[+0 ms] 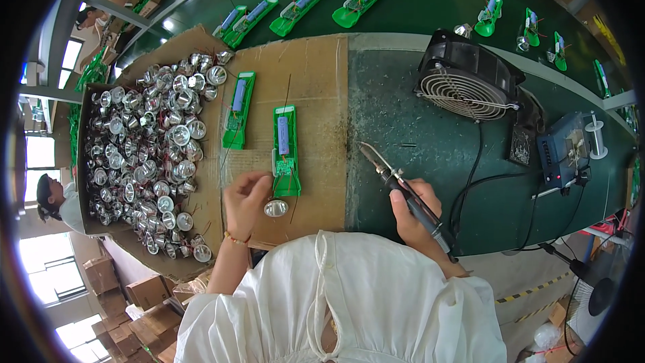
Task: Soldering wires onto small circuit boards for lighting components.
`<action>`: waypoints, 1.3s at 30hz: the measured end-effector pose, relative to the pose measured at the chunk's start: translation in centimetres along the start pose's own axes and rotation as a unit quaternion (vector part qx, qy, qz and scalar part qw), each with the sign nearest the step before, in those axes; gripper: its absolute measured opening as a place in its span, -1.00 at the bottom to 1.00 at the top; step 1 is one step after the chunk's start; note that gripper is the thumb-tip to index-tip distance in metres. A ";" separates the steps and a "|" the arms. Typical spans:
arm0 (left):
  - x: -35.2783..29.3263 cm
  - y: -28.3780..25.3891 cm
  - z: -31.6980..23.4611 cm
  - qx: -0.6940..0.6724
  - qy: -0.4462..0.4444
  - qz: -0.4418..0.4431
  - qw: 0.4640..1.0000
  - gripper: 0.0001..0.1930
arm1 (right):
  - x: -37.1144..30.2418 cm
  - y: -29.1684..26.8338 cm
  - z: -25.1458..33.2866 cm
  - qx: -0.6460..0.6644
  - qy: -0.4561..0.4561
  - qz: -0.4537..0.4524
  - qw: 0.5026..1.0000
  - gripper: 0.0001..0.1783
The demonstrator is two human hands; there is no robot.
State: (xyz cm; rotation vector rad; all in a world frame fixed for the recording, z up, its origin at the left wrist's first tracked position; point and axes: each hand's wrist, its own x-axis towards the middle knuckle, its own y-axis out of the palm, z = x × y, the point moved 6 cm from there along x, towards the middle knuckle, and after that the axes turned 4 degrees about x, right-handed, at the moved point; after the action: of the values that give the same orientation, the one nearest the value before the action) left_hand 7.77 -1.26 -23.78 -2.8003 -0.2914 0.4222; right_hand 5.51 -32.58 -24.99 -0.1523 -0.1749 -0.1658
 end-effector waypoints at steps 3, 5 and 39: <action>0.4 -0.4 0.4 0.108 -0.006 0.028 0.994 -0.86 | 0.4 -0.2 -0.4 0.018 -0.002 0.011 1.000 -0.82; 1.1 0.7 0.9 0.261 0.020 0.075 0.962 -0.81 | 0.5 -0.2 -0.4 0.021 0.022 0.011 0.999 -0.82; 3.0 5.5 -5.3 0.284 0.255 -0.013 0.924 -0.88 | -0.1 -0.4 -3.4 0.104 0.121 -0.047 0.986 -0.84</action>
State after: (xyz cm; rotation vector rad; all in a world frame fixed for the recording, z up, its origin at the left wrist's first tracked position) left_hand 13.10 -7.02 -21.48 -2.2195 -0.0686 -0.2125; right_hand 5.92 -33.47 -28.23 0.0846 0.0431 -0.2565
